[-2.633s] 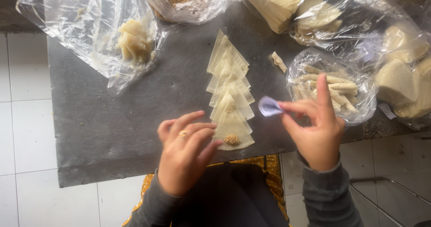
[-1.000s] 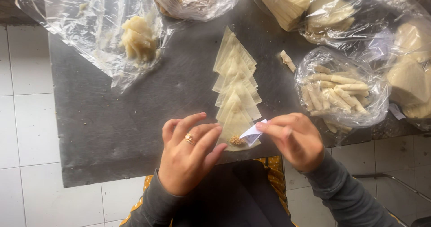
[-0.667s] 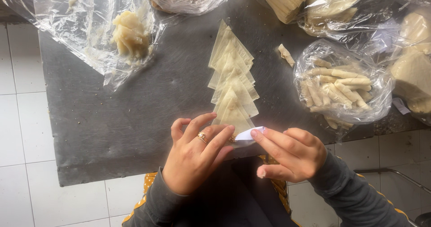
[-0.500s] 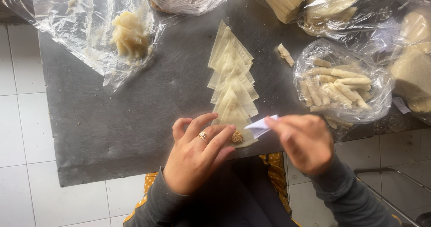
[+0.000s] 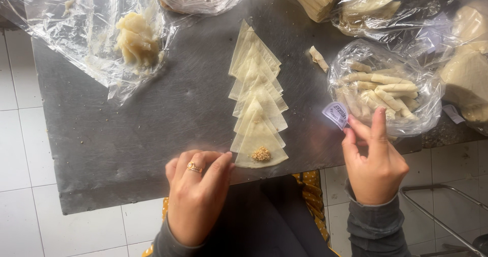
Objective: The person places a small amount of granular filling onto a triangular wrapper and folds it into a sealed packet. The person repeats this process for several wrappers, stacking the finished packets on the table.
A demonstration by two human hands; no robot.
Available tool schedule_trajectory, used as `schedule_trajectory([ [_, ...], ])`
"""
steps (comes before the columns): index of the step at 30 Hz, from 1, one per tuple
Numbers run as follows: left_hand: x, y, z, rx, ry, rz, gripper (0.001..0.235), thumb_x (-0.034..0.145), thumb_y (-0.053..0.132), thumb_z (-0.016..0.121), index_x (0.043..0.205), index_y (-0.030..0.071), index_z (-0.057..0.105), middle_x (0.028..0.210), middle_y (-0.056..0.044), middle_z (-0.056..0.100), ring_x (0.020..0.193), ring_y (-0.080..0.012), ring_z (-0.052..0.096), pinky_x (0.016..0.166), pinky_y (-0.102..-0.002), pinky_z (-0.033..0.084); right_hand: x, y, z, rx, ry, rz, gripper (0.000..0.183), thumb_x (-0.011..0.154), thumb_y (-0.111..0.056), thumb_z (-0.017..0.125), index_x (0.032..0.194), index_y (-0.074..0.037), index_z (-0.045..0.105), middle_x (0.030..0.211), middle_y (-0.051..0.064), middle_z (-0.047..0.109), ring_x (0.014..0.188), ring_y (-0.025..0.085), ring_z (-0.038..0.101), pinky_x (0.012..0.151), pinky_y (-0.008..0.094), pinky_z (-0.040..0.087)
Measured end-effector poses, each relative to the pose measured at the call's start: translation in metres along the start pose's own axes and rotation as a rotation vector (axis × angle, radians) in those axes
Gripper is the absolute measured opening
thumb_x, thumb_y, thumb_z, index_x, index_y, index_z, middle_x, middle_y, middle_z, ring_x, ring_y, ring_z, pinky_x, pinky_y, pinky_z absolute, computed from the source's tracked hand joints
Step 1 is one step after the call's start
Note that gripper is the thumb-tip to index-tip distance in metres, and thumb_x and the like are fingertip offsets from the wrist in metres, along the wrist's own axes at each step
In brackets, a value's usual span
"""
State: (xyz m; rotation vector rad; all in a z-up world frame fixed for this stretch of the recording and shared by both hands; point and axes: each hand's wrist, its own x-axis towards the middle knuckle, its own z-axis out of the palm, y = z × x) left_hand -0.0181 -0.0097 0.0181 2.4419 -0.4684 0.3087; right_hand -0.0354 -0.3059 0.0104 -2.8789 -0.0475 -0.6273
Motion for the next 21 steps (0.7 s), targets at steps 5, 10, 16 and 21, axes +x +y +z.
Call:
schedule_trajectory([
  [5, -0.007, 0.019, 0.009, -0.019, 0.012, -0.091, 0.019, 0.083, 0.015, 0.08, 0.099, 0.01, 0.073, 0.097, -0.002, 0.066, 0.088, -0.0213, 0.061, 0.081, -0.038, 0.044, 0.008, -0.012, -0.009, 0.122, 0.01, 0.147, 0.072, 0.087, 0.006, 0.081, 0.149, 0.008, 0.044, 0.114, 0.017, 0.075, 0.088, 0.022, 0.076, 0.069, 0.029, 0.058],
  [10, -0.007, 0.029, 0.012, 0.043, -0.01, -0.198, 0.015, 0.085, 0.017, 0.078, 0.096, 0.009, 0.072, 0.095, -0.003, 0.065, 0.086, -0.0226, 0.06, 0.077, -0.04, 0.043, 0.003, -0.035, -0.017, 0.139, 0.013, 0.095, 0.054, 0.093, 0.0, 0.084, 0.14, -0.004, 0.059, 0.106, 0.008, 0.076, 0.08, 0.018, 0.073, 0.067, 0.026, 0.057],
  [16, 0.0, 0.036, 0.017, 0.174, -0.071, -0.275, 0.015, 0.087, 0.02, 0.075, 0.088, 0.008, 0.067, 0.086, -0.007, 0.061, 0.078, -0.0248, 0.058, 0.067, -0.039, 0.041, -0.001, -0.075, 0.0, 0.321, -0.184, 0.107, 0.062, 0.081, -0.006, 0.083, 0.136, 0.0, 0.056, 0.093, 0.005, 0.074, 0.081, 0.016, 0.073, 0.06, 0.027, 0.055],
  [21, 0.003, 0.035, 0.016, 0.125, -0.115, -0.252, 0.012, 0.087, 0.016, 0.073, 0.088, 0.007, 0.066, 0.086, -0.008, 0.061, 0.077, -0.0262, 0.057, 0.067, -0.039, 0.044, 0.001, -0.082, 0.001, 0.359, -0.24, 0.076, 0.065, 0.081, -0.002, 0.081, 0.14, 0.0, 0.053, 0.089, 0.004, 0.071, 0.081, 0.018, 0.07, 0.071, 0.032, 0.056],
])
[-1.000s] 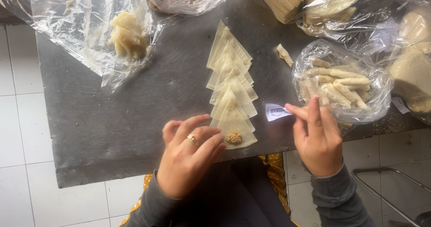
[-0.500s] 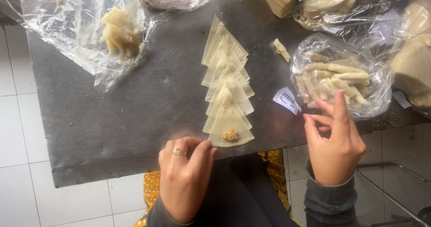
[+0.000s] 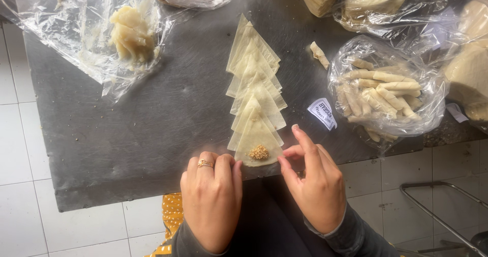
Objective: The person places a small amount of granular filling onto a triangular wrapper and folds it into a sealed packet. The person repeats this process for several wrappers, stacking the finished packets on the table.
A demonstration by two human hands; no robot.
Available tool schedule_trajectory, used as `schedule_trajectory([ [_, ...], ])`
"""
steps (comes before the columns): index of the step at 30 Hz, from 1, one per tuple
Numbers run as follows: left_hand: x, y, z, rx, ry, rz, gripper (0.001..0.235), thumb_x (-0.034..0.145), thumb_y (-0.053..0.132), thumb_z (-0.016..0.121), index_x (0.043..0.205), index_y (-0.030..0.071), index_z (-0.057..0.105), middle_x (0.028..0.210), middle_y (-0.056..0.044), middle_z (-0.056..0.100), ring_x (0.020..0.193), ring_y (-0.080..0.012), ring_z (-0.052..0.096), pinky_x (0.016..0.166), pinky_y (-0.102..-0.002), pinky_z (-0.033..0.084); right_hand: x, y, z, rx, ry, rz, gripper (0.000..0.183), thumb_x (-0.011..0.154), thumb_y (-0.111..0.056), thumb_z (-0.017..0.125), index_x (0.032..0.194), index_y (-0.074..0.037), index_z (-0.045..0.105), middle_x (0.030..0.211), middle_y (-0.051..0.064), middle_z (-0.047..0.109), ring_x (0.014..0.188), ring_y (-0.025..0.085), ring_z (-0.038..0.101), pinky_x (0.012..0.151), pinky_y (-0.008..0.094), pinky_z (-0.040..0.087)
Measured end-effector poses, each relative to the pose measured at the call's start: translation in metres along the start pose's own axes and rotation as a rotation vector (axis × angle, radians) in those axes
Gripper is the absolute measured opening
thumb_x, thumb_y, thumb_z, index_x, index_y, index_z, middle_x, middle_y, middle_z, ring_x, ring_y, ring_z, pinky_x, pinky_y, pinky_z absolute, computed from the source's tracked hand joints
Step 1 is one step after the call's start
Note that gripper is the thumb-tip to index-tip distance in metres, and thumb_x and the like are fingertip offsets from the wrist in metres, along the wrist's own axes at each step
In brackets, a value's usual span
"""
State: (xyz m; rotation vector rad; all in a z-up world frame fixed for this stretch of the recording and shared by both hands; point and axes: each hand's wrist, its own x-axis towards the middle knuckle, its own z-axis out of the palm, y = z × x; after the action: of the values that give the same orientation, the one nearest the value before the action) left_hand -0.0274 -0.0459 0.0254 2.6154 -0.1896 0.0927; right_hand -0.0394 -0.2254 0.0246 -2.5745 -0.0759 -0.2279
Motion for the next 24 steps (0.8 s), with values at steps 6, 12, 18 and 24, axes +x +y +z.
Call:
schedule_trajectory([
  [6, 0.004, 0.002, -0.003, -0.034, 0.004, 0.033, 0.01, 0.086, 0.013, 0.071, 0.089, 0.007, 0.064, 0.089, -0.008, 0.062, 0.08, -0.0271, 0.058, 0.068, -0.04, 0.044, 0.003, 0.0, 0.003, 0.085, -0.027, 0.027, 0.072, 0.081, 0.003, 0.077, 0.146, 0.002, 0.045, 0.089, 0.004, 0.07, 0.081, 0.018, 0.07, 0.07, 0.032, 0.056],
  [12, 0.003, -0.002, -0.005, -0.118, -0.004, 0.038, 0.023, 0.082, 0.019, 0.077, 0.096, 0.008, 0.062, 0.091, -0.007, 0.063, 0.082, -0.0273, 0.059, 0.069, -0.04, 0.043, 0.005, 0.0, 0.0, 0.106, -0.017, -0.06, 0.077, 0.08, 0.0, 0.079, 0.148, 0.001, 0.042, 0.101, 0.008, 0.07, 0.098, 0.023, 0.067, 0.086, 0.034, 0.056],
  [18, 0.011, -0.014, -0.003, -0.263, 0.039, 0.198, 0.046, 0.075, 0.02, 0.083, 0.113, 0.009, 0.059, 0.114, -0.007, 0.065, 0.106, -0.0309, 0.058, 0.088, -0.044, 0.042, 0.018, 0.013, 0.003, 0.19, -0.088, -0.295, 0.086, 0.08, -0.008, 0.083, 0.15, 0.0, 0.035, 0.124, 0.009, 0.072, 0.135, 0.034, 0.052, 0.112, 0.043, 0.045],
  [24, 0.02, -0.03, 0.008, -0.31, 0.007, 0.39, 0.054, 0.083, 0.024, 0.084, 0.125, 0.012, 0.051, 0.126, 0.002, 0.069, 0.125, -0.0296, 0.056, 0.098, -0.046, 0.032, 0.014, 0.022, 0.015, 0.176, -0.085, -0.347, 0.09, 0.079, -0.013, 0.087, 0.151, 0.0, 0.035, 0.124, 0.006, 0.074, 0.137, 0.032, 0.053, 0.112, 0.047, 0.042],
])
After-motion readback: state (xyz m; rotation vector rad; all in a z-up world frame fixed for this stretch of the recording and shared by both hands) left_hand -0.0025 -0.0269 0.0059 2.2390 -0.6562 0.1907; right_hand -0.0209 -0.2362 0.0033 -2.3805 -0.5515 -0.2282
